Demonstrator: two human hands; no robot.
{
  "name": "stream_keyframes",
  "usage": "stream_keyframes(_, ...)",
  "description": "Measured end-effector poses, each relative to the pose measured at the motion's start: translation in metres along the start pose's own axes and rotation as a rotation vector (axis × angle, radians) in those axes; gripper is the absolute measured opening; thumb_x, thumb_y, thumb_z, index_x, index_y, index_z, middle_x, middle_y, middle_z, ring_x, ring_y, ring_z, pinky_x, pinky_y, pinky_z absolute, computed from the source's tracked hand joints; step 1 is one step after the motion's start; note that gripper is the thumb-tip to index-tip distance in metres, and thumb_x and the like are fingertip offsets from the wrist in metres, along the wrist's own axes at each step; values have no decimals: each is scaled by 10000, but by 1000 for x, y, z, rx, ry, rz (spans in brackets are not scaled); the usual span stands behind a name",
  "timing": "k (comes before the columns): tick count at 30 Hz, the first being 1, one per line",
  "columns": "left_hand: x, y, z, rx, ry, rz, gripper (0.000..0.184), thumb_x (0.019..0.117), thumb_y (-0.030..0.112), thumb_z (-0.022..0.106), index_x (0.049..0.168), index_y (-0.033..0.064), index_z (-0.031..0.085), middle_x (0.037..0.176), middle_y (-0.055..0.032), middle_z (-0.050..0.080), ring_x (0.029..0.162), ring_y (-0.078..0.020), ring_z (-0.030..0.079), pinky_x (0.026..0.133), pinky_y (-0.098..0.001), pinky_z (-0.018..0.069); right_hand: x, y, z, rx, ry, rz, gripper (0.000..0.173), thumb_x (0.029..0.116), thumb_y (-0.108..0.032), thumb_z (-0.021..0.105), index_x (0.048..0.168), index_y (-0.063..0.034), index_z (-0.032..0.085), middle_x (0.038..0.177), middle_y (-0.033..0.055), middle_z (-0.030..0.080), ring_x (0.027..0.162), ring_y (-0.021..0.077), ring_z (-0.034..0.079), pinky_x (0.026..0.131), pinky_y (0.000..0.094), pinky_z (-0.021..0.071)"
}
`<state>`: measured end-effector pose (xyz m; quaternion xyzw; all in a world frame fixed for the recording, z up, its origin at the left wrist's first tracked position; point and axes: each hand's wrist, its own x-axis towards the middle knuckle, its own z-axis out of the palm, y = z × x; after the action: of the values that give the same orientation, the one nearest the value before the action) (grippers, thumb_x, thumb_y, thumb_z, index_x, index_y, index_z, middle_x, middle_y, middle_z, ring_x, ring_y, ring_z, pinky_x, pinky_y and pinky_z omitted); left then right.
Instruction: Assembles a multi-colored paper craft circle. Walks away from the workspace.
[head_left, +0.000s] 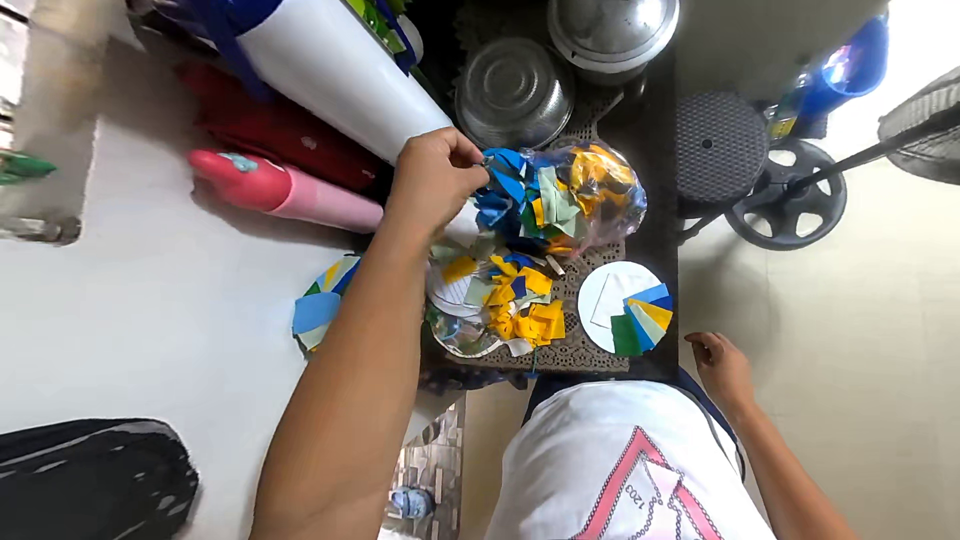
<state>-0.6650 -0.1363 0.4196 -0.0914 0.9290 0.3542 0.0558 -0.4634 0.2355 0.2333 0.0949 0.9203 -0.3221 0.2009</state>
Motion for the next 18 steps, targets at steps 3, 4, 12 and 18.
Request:
stream_keyframes(3,-23,4,-16,-7,-45,38,145,920,13,678,1059,-2,640,986,-112,637,837,-150,606,778,-369,530,0,3,0,-5,13,-14,245,1025,-41,525,1125,14,742,1095,236,709,967,397,698,857,581,543)
stream_keyframes(4,-31,1,-19,-35,-72,54,137,916,2,672,1049,10,640,971,-88,639,829,-123,604,758,-334,528,0,3,1,-6,10,-12,245,1025,-40,526,1125,14,743,1099,238,710,968,401,699,856,584,542)
stream_keyframes(12,-57,-99,34,25,-174,-55,295,948,-90,608,1223,2,665,1249,-175,682,1114,-302,677,980,-514,537,0,7,3,-23,-9,-24,247,1029,-51,522,1126,17,739,1100,242,709,976,408,697,858,589,543)
stream_keyframes(18,-91,-133,50,21,-30,-293,226,999,-5,601,1210,15,681,1254,-167,680,1116,-299,675,990,-508,527,-1,7,2,-31,-1,-40,241,1025,-22,524,1131,29,734,1096,251,705,961,408,697,855,579,544)
